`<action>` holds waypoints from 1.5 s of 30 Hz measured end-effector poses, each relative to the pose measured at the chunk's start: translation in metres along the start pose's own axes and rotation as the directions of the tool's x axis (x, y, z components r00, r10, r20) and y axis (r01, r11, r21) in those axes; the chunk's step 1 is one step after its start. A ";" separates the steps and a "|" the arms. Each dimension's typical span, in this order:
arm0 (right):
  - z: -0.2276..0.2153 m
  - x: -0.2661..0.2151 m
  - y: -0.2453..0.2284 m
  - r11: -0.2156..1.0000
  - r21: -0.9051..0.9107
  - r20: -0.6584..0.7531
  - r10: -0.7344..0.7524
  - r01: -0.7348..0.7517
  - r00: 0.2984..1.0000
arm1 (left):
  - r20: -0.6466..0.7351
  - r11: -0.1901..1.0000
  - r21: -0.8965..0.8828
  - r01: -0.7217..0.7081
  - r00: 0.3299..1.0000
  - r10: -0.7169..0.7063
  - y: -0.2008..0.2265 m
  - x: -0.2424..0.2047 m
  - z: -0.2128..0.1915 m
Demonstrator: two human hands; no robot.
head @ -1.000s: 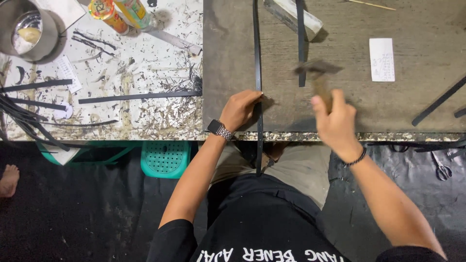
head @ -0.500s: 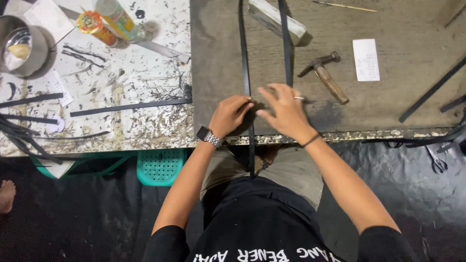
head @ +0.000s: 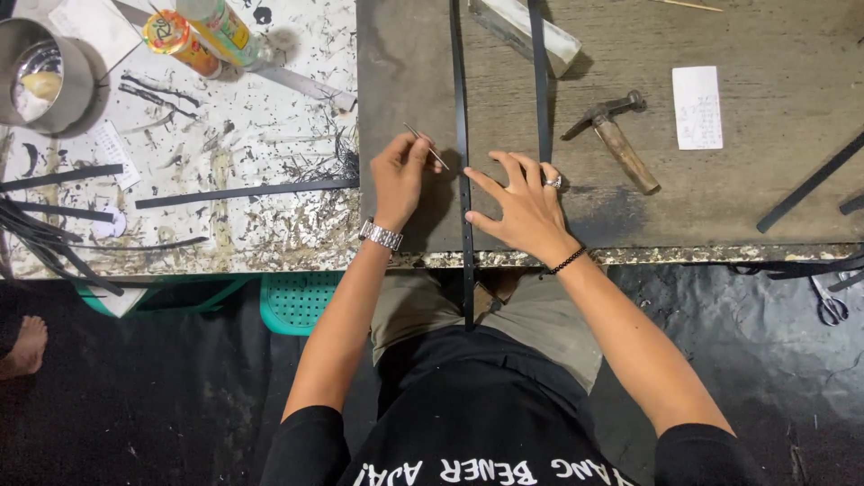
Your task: The person hammers nails into long black strips of material on a workbench. They repeatedly position the strips, place nails, and strike them with a hammer, occasionally adjusting the strips or picking up new ones from a pile.
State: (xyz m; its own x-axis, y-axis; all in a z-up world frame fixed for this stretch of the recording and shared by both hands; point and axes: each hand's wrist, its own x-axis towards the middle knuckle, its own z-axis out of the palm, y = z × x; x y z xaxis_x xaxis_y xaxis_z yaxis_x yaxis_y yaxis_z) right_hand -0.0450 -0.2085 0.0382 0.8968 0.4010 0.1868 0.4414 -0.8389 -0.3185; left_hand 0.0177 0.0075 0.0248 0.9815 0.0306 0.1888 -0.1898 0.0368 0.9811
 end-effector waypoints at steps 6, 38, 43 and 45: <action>0.000 -0.003 0.000 1.000 0.017 -0.002 -0.002 0.002 1.000 | 0.148 0.958 0.231 -0.172 0.979 0.140 -0.002 -0.011 0.008; -0.047 -0.019 0.068 0.833 -0.228 -0.347 0.413 -0.503 0.842 | 0.360 0.800 0.332 -0.500 0.851 0.382 -0.025 -0.017 0.014; -0.032 -0.051 0.120 0.791 -0.363 -0.282 0.411 -0.493 0.867 | 0.402 0.773 0.339 -0.537 0.825 0.397 -0.038 -0.016 0.011; -0.039 -0.053 0.114 0.798 -0.210 -0.219 0.524 -0.565 0.823 | 0.401 0.762 0.355 -0.542 0.824 0.400 -0.042 -0.018 0.009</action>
State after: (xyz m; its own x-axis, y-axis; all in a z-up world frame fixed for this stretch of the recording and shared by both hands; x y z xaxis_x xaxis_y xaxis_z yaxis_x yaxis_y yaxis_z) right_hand -0.0432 -0.3393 0.0289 0.9630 -0.1905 0.1906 -0.1600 -0.9733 -0.1645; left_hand 0.0086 -0.0035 -0.0196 0.7423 -0.3608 0.5646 -0.6685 -0.3426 0.6600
